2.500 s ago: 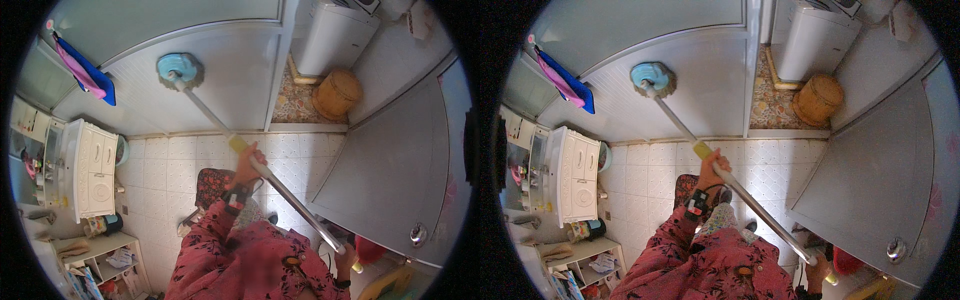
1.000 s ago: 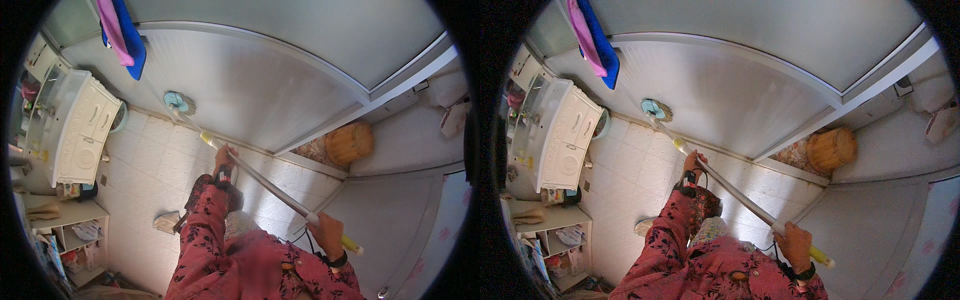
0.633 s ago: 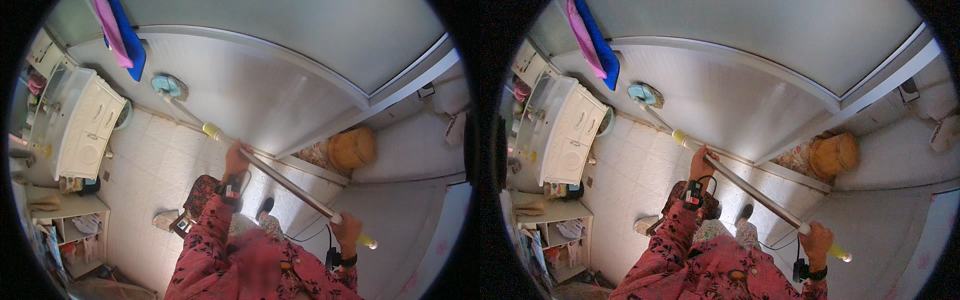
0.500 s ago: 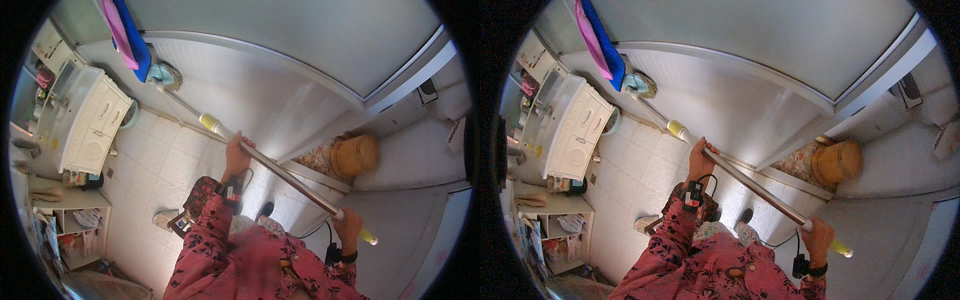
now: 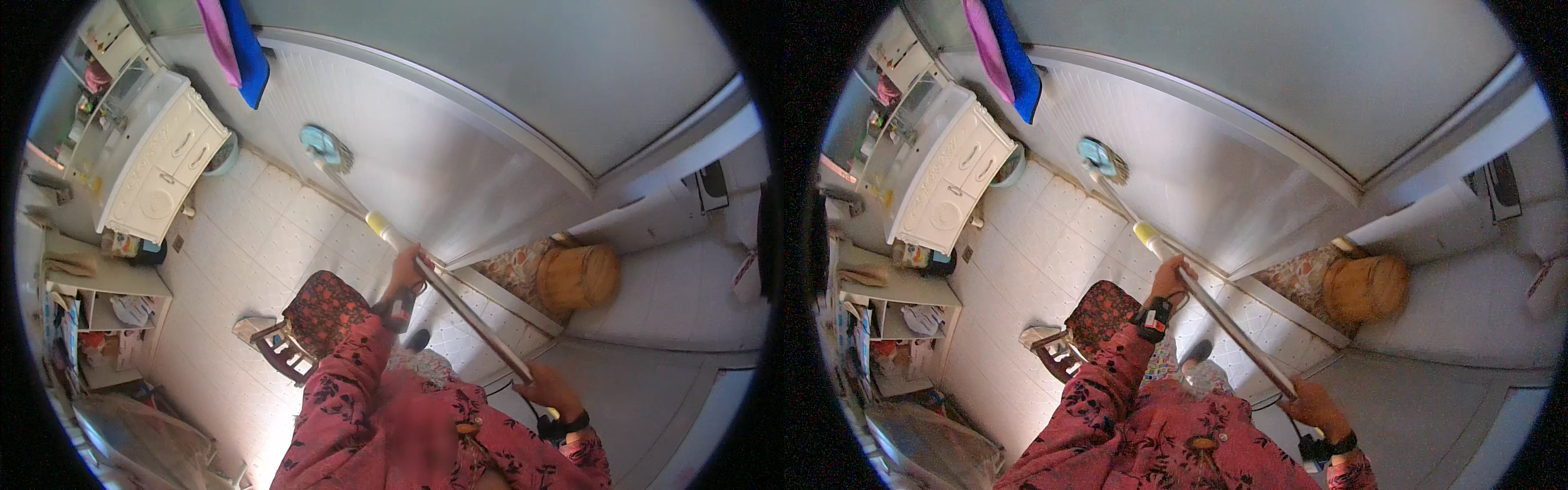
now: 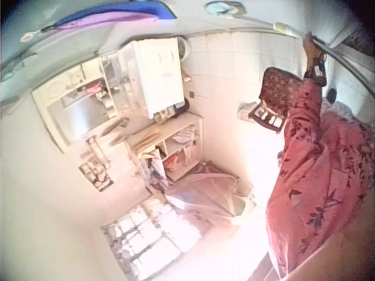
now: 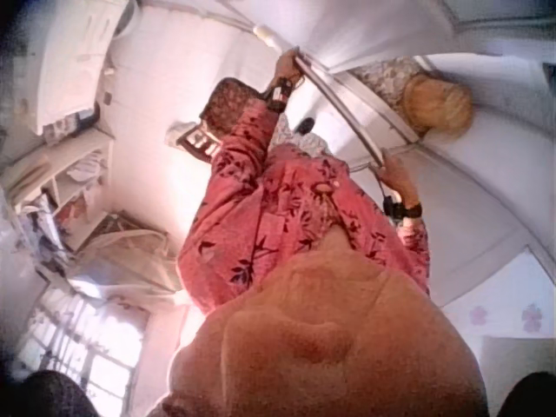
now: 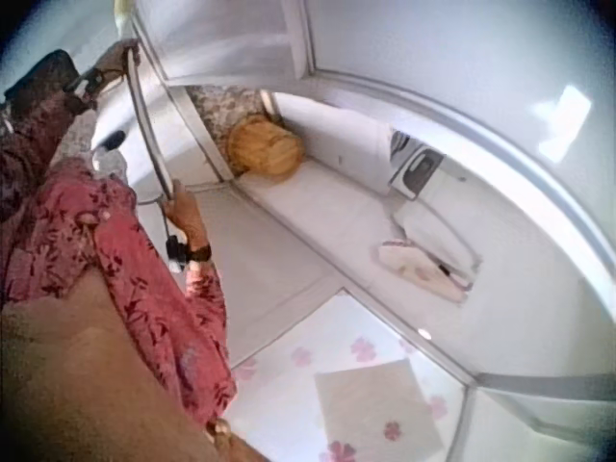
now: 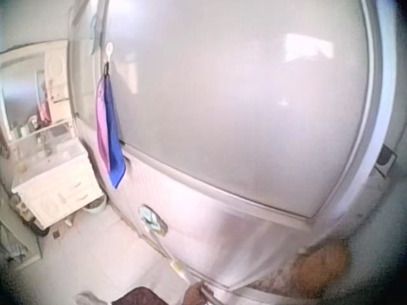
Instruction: The person is using a long-handled mop to clean a high frosted glass partition wall.
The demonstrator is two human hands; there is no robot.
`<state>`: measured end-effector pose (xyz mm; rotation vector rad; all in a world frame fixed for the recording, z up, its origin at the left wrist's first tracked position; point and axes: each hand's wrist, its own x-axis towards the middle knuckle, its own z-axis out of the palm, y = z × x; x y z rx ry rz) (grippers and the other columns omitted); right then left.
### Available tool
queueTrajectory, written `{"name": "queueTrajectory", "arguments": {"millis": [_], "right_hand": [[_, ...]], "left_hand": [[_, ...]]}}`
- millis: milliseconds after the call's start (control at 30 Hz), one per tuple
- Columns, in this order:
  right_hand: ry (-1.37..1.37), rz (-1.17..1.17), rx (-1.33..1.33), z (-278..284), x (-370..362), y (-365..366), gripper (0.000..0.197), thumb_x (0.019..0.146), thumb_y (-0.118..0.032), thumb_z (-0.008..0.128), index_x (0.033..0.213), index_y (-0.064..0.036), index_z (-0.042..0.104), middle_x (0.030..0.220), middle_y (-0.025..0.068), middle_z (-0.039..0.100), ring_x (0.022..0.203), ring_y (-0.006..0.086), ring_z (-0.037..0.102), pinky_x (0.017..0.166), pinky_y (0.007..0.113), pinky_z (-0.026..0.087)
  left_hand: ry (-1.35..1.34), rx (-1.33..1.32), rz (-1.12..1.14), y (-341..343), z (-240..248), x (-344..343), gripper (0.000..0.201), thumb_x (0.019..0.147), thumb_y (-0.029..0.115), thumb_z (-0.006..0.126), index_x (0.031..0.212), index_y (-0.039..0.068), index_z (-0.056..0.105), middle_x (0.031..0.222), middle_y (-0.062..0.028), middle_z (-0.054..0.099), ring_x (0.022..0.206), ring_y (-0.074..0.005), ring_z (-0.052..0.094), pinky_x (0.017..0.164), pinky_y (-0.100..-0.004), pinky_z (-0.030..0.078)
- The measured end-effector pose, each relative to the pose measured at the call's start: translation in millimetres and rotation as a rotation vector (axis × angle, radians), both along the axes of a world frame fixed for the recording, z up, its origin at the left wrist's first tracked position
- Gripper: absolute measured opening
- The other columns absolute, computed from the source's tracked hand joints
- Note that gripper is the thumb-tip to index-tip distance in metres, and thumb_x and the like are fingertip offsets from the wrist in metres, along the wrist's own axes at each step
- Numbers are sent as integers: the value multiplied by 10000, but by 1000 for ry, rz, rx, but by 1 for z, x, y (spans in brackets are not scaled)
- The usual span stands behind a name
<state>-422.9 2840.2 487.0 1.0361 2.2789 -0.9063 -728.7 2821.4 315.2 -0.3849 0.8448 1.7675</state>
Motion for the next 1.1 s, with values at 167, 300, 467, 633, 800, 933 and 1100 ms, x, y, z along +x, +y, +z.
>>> {"name": "queueTrajectory", "arguments": {"millis": [167, 300, 467, 633, 800, 933, 1100], "right_hand": [[-78, -93, -327, -17, -60, 3, 404, 705, -289, 614, 938, 4, 462, 688, 156, 554, 647, 272, 562, 591, 357, 437], [-48, -15, -267, -9, -88, -1, 367, 708, -298, 601, 862, 5, 461, 710, 192, 548, 690, 329, 547, 611, 386, 422], [-18, 70, -198, 0, -100, 2, 434, 716, -347, 578, 921, -9, 398, 769, 256, 535, 739, 422, 518, 612, 454, 403], [-45, 84, -119, 23, -113, 23, 428, 728, -333, 571, 948, -27, 369, 721, 247, 538, 701, 413, 525, 588, 461, 407], [13, 129, -83, 42, -95, 30, 380, 730, -293, 575, 953, -22, 429, 685, 209, 552, 675, 383, 544, 580, 437, 420], [20, 102, -92, 26, -42, 47, 362, 729, -293, 572, 935, -17, 459, 705, 201, 556, 672, 378, 545, 583, 429, 421], [-56, 185, -113, 10, 42, 66, 374, 726, -314, 575, 937, -28, 459, 696, 202, 547, 663, 370, 538, 579, 425, 417]], "left_hand": [[-148, 23, -105, -13, -35, 20, 163, 761, 197, 529, 722, 66, 442, 577, -76, 479, 526, -226, 505, 495, -361, 440], [-135, 15, -152, -20, -17, 1, 203, 794, 206, 484, 721, 22, 444, 585, -84, 467, 510, -209, 505, 498, -317, 438], [124, 103, -59, -25, 20, -28, 259, 830, 251, 452, 721, 17, 441, 611, -67, 462, 549, -172, 502, 503, -300, 437], [19, 206, 77, -14, 77, -60, 234, 844, 261, 451, 803, 30, 451, 692, -86, 492, 645, -206, 514, 630, -351, 448], [68, 228, 202, 1, 81, -68, 358, 853, 366, 413, 801, 13, 445, 726, -101, 502, 688, -219, 515, 686, -358, 442], [-11, 201, 217, 18, 46, -15, 357, 826, 367, 465, 797, 18, 393, 672, -91, 457, 597, -213, 486, 598, -362, 444], [-254, 132, 103, 28, 23, 62, 375, 826, 389, 455, 793, 19, 409, 655, -94, 464, 596, -242, 501, 595, -383, 447]]}}
